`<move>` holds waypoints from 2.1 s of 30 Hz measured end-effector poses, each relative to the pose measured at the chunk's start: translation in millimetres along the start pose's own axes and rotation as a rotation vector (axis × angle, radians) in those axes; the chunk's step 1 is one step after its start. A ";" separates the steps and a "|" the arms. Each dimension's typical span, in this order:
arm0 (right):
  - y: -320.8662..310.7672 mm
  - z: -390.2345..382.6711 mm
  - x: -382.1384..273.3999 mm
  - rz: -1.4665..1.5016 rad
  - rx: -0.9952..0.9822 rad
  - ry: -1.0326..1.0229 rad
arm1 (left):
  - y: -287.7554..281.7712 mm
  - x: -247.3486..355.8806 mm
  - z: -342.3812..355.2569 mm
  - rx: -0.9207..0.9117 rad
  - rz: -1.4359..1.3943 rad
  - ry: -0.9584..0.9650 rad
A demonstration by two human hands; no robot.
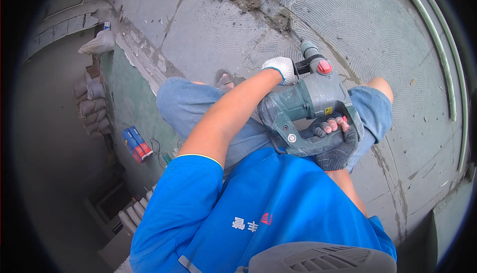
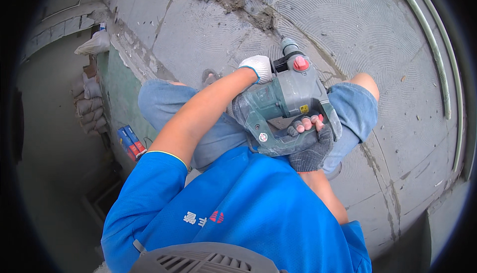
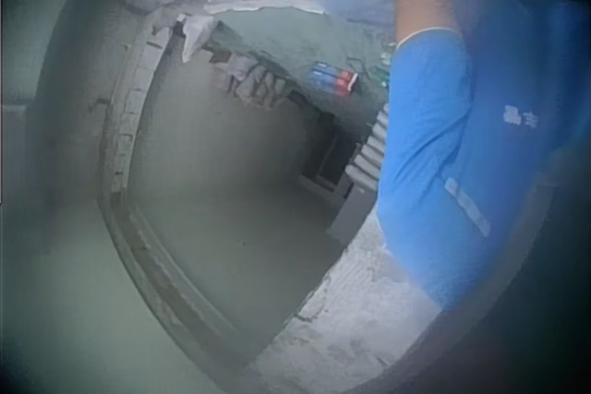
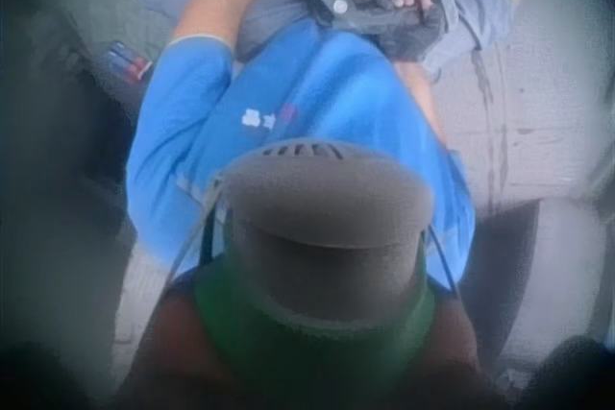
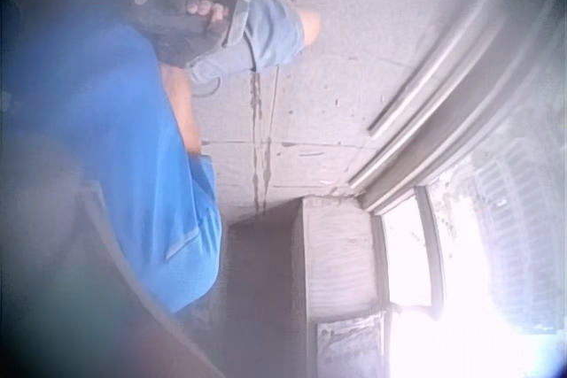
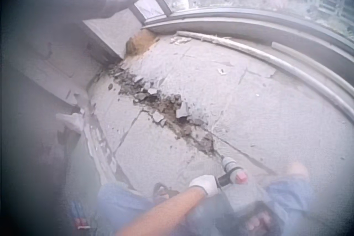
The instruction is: Breaking up a concrete floor using a rotary hammer.
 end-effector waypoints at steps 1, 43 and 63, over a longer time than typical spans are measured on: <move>-5.5 3.7 -2.8 0.020 -0.013 0.015 | 0.2 0.8 -0.1 0.000 0.002 -0.003; -28.3 49.8 -32.2 -0.020 -0.069 0.033 | -22.9 -8.5 16.2 -0.009 -0.010 0.022; -27.7 56.6 -39.5 -0.062 -0.096 0.060 | -33.0 -9.9 12.2 0.041 -0.095 0.056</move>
Point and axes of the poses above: each hand's wrist, its own z-axis towards the middle knuckle, its own y-axis out of the palm, x = y × z, the point moved 8 cm from there along z, towards the middle knuckle, and after that the axes turned 8 degrees about z, right-handed, at the moved point
